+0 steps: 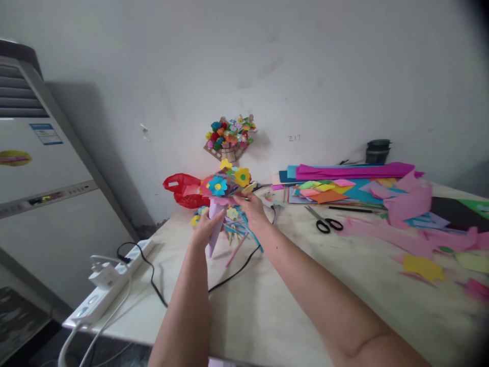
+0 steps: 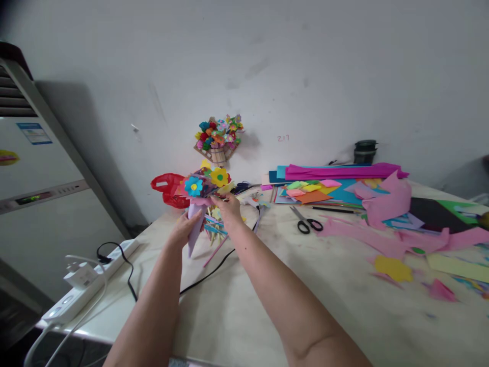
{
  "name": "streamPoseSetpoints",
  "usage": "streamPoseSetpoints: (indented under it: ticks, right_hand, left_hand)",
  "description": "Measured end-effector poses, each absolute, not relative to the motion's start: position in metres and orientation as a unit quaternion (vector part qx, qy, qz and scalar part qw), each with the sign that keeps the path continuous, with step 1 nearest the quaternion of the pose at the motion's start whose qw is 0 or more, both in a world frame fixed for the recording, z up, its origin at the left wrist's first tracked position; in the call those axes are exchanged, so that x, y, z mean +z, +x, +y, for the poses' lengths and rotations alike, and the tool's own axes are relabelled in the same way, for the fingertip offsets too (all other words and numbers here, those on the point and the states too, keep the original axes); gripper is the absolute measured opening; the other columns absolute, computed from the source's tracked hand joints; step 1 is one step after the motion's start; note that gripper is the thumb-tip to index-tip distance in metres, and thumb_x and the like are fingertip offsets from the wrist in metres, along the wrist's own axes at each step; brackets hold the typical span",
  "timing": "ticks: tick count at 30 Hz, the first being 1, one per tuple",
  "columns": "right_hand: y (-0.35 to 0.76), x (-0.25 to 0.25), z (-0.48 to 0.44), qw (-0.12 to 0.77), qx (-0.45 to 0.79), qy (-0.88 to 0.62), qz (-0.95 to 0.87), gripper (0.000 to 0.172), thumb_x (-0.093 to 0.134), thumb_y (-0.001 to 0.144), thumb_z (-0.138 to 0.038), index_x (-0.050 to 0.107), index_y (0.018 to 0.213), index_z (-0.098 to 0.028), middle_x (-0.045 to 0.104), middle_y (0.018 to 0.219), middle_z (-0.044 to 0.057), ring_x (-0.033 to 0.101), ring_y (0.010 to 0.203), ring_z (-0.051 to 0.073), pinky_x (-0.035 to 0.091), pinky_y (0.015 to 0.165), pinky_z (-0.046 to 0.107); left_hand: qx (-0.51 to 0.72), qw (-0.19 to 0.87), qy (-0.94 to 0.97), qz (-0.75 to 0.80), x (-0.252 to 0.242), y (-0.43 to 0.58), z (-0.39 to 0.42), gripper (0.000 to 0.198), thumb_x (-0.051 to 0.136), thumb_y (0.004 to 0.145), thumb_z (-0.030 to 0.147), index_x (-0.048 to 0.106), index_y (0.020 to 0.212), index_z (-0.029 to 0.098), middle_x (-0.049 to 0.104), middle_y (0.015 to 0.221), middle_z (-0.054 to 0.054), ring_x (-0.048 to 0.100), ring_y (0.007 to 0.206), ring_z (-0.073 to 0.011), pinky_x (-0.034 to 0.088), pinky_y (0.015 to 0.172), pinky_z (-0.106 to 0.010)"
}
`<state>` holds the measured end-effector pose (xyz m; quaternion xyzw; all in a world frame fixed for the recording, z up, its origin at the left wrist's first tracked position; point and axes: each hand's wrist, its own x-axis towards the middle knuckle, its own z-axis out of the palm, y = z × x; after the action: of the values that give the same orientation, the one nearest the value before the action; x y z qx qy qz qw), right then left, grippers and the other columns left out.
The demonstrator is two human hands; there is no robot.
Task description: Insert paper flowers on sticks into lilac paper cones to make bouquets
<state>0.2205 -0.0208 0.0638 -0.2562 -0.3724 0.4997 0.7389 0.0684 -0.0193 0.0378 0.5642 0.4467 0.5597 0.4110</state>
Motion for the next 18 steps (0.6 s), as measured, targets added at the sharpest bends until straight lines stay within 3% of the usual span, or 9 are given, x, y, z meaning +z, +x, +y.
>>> streamPoseSetpoints:
  ticks: [9, 18]
  right_hand:
    - [0.224, 0.0616, -0.0192, 0.745, 0.507, -0.243, -0.358, 0.027, 0.077, 0.048, -0.036, 0.065, 0.064, -0.017, 0.065, 0.066, 0.0, 0.06, 0.071, 0.015, 0.047, 0.073, 0.029]
    - [0.2285, 0.0594, -0.0198, 0.737, 0.45, -0.262, -0.43, 0.034, 0.077, 0.051, -0.043, 0.068, 0.071, -0.017, 0.071, 0.079, 0.002, 0.063, 0.083, 0.019, 0.048, 0.081, 0.032]
  left_hand:
    - [0.523, 0.434, 0.582, 0.447, 0.028, 0.0719, -0.0154, 0.048, 0.074, 0.059, 0.054, 0.056, 0.083, 0.016, 0.061, 0.06, -0.001, 0.053, 0.043, -0.0109, 0.044, 0.042, -0.023]
    - [0.519, 0.433, 0.583, 0.45, 0.0315, 0.0728, -0.0206, 0.051, 0.076, 0.057, 0.053, 0.057, 0.086, 0.015, 0.062, 0.061, -0.002, 0.056, 0.046, -0.0128, 0.045, 0.043, -0.024]
